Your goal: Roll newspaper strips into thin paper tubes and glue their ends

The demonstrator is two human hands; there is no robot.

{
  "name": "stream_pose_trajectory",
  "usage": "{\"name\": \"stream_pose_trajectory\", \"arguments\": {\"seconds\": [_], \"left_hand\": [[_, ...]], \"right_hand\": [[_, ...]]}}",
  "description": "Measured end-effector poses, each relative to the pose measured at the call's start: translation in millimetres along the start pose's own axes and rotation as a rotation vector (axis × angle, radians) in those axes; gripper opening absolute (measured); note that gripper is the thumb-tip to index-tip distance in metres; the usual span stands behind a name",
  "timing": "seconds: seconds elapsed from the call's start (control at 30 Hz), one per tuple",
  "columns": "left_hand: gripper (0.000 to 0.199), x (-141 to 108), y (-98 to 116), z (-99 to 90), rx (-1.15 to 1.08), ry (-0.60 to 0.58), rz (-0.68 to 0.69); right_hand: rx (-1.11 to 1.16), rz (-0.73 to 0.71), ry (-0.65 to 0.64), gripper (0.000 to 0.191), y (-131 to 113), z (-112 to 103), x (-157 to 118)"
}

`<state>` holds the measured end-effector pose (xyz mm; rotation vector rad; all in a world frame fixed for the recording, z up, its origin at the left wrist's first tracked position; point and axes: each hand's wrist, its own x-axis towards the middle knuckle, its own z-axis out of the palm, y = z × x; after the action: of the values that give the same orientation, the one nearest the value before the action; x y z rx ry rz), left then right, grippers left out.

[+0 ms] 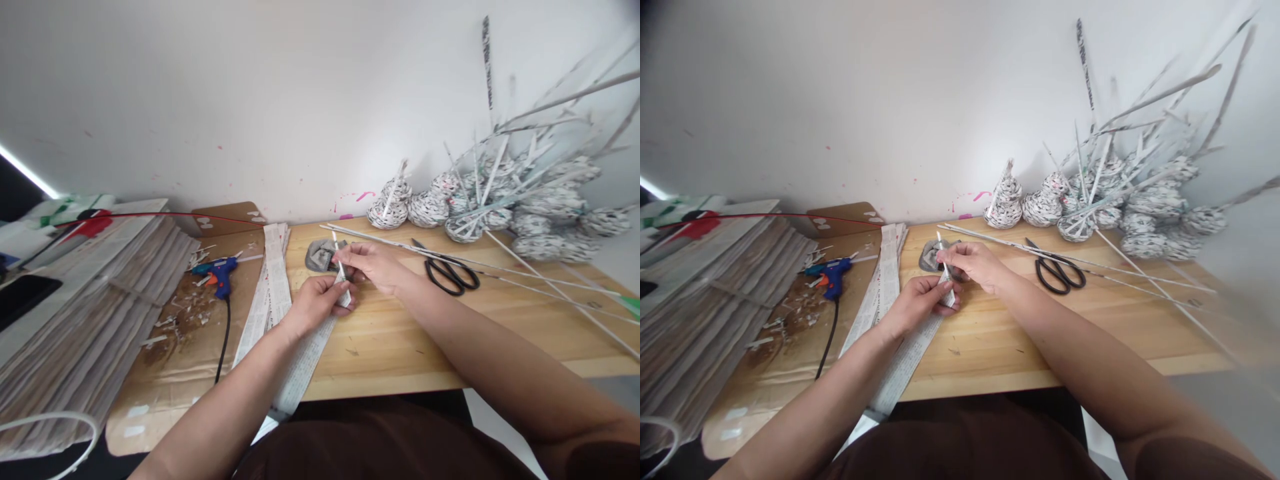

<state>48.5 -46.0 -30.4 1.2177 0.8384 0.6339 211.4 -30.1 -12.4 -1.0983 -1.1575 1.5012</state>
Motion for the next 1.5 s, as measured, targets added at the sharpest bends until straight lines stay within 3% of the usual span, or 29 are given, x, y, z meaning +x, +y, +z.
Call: {"name": "stream_pose_trajectory", "arguments": {"seconds": [0.1,0.23,0.3,0.53,0.67,0.87,1.07,1.23,1.4,1.5], "left_hand": [[0.043,0.1,1.0,-0.5,0.016,0.016,0.004],[0.041,0.8,-0.4,-0.5,0.043,0.001,0.026],[0.04,0.6,-0.4,-0.7,0.04,0.003,0.025],[0.041,-0.8,3.2,-1.5,0.032,0.01,0.01],[0.04,1.4,-0.7,-1.0,0.073,0.007,0.018],[0.039,1.3,-1.9,-1.8,0.068,-0.011,0.018],[0.04,0.6,-0.6,-2.6,0.033,-0.008,0.012],[0.042,-0.5,0.4,-2.6,0.12,-0.029,0.029],[0.042,-1.9,3.5,-1.7,0.077,-0.009,0.019],[0.041,-1.7,2.6,-1.6,0.088,-0.019,0.008]], "right_hand": [[-0.053,0.007,-0.106,0.037,-0.4,-1.2,-0.8],[0.003,-0.008,0.09,0.036,3.2,2.0,1.8],[-0.008,-0.034,0.114,0.037,3.5,3.6,2.2],[-0.118,-0.001,-0.113,0.04,-5.3,-2.1,-3.9],[-0.055,0.006,-0.017,0.033,-1.7,-0.4,-1.8],[0.011,0.014,0.111,0.037,1.4,5.3,-0.4],[-0.062,0.014,-0.104,0.037,-0.9,-0.7,-1.7],[-0.009,-0.019,0.055,0.036,0.9,0.3,0.0],[-0.092,-0.001,-0.098,0.035,-2.3,-0.5,-2.2],[-0.041,0.0,0.005,0.034,-1.2,-0.3,-1.7]]}}
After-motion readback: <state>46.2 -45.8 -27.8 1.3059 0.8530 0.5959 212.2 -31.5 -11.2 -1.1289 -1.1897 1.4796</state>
